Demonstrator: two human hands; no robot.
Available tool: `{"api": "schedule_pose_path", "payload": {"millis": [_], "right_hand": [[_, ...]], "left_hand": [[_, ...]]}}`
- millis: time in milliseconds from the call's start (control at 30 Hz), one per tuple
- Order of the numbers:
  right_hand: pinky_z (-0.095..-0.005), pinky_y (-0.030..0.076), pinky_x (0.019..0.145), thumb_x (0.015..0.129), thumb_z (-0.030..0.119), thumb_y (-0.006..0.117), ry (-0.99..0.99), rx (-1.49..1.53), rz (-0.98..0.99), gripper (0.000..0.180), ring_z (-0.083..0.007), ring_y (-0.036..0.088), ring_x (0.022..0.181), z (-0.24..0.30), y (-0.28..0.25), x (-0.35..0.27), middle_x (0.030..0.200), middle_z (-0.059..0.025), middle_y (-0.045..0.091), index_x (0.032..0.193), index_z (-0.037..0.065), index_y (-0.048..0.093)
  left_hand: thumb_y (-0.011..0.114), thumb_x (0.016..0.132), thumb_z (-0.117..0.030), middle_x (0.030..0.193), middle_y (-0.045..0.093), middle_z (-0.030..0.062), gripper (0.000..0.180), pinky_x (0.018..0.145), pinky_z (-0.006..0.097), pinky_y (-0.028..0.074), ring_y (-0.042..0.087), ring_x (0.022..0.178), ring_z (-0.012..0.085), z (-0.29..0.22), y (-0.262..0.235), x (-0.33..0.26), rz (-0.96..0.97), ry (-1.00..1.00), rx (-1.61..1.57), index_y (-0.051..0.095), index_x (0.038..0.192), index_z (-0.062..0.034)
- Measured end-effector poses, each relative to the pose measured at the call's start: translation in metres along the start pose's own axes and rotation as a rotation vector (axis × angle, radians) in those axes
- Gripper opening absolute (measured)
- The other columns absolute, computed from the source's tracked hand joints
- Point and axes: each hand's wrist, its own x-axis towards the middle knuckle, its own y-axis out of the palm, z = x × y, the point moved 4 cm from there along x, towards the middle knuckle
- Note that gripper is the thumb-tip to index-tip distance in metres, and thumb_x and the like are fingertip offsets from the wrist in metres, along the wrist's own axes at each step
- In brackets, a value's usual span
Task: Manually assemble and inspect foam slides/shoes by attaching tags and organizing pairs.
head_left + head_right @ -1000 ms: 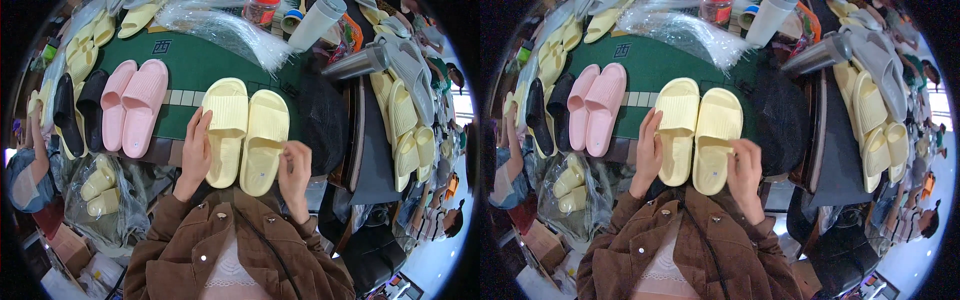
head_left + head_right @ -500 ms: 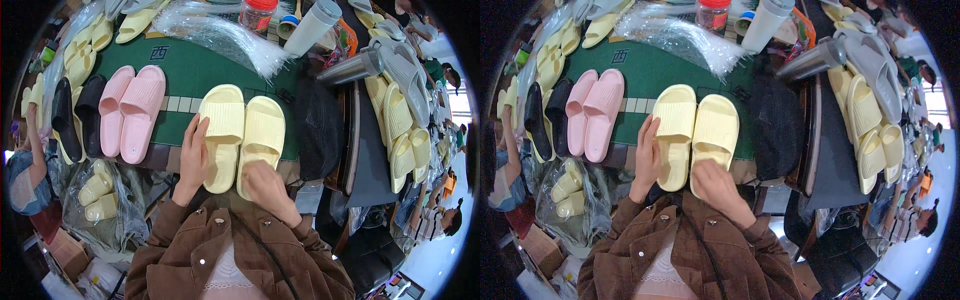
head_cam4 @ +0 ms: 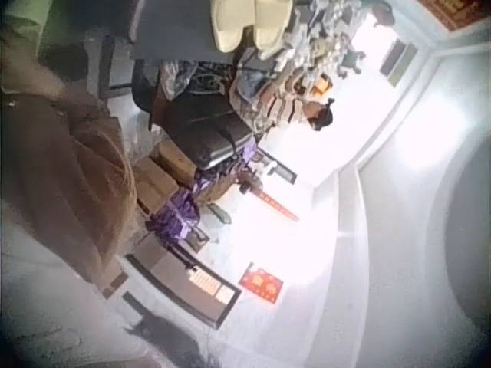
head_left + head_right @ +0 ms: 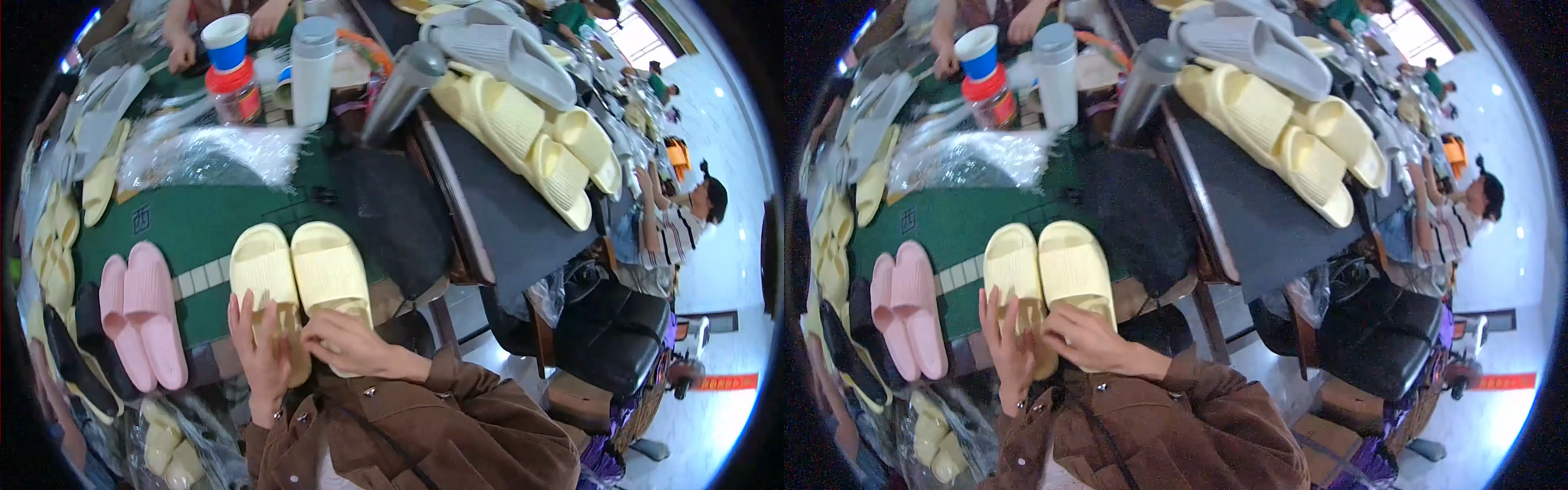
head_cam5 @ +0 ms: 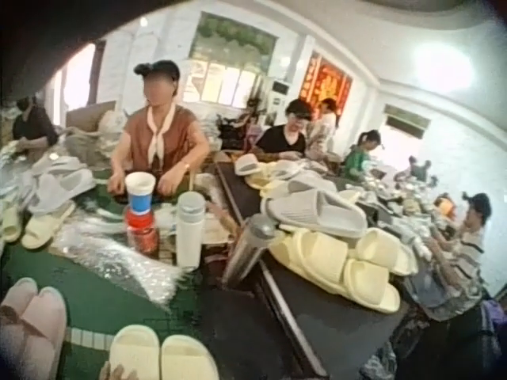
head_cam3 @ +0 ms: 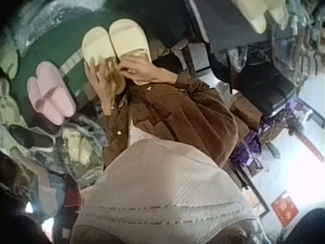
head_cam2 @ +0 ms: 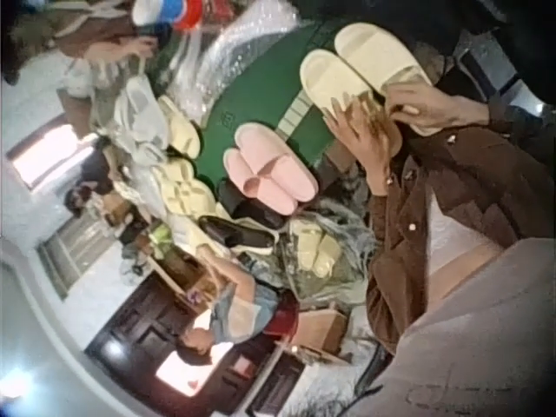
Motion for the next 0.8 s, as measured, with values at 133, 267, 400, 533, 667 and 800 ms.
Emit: {"api": "schedule_pose_path", "payload": {"millis": [133,267,400,533,667,800], "right_hand": [[-0.0379,0.047,0.069,0.081,0.004,0.065,-0.135,0.135,0.068,0.013,-0.0307,0.056,0.079,0.018,0.003,-0.004,0.084,-0.0116,0.055,0.090,0.003,0.056],[-0.0365,0.046,0.068,0.082,0.007,0.066,-0.231,0.150,0.085,0.013,-0.0295,0.056,0.078,0.019,0.001,-0.005,0.083,-0.0114,0.054,0.089,0.002,0.056],[-0.0392,0.044,0.064,0.081,0.011,0.067,-0.128,0.259,0.108,0.017,-0.0303,0.055,0.075,0.016,-0.007,-0.004,0.079,-0.0112,0.052,0.082,0.003,0.052],[-0.0378,0.040,0.059,0.080,0.011,0.069,-0.103,0.303,0.130,0.023,-0.0285,0.050,0.068,0.012,-0.011,-0.005,0.074,-0.0096,0.048,0.075,0.002,0.048],[-0.0375,0.037,0.057,0.079,0.009,0.070,-0.179,0.361,0.082,0.027,-0.0269,0.047,0.064,0.019,-0.009,-0.003,0.071,-0.0086,0.045,0.072,0.001,0.045],[-0.0305,0.041,0.063,0.082,0.007,0.068,-0.195,0.403,-0.016,0.026,-0.0210,0.050,0.073,0.023,-0.015,-0.001,0.093,-0.0071,0.052,0.069,0.003,0.046]], "left_hand": [[0.068,0.074,-0.011,0.139,0.043,0.0126,0.031,0.110,0.056,0.024,0.030,0.135,0.0408,-0.016,0.002,0.011,0.082,0.125,0.023,0.068,0.105,-0.0148],[0.068,0.071,-0.016,0.127,0.051,0.0102,0.019,0.111,0.056,0.022,0.035,0.132,0.0386,-0.022,0.009,0.020,0.113,0.154,-0.049,0.070,0.089,-0.0138],[0.070,0.068,-0.010,0.119,0.053,0.0095,0.017,0.106,0.056,0.030,0.041,0.127,0.0390,-0.021,0.009,0.018,0.083,0.120,-0.064,0.067,0.084,-0.0098],[0.070,0.068,-0.007,0.115,0.054,0.0091,0.016,0.102,0.051,0.038,0.047,0.121,0.0368,-0.020,0.006,0.016,0.068,0.117,-0.050,0.065,0.083,-0.0082],[0.068,0.070,-0.001,0.112,0.056,0.0098,0.018,0.097,0.048,0.043,0.052,0.116,0.0346,-0.027,0.003,0.016,0.030,0.220,0.012,0.063,0.087,-0.0048],[0.066,0.072,0.001,0.110,0.057,0.0116,0.016,0.094,0.047,0.045,0.055,0.112,0.0353,-0.017,0.001,0.015,-0.072,0.168,-0.059,0.063,0.087,-0.0033]]}}
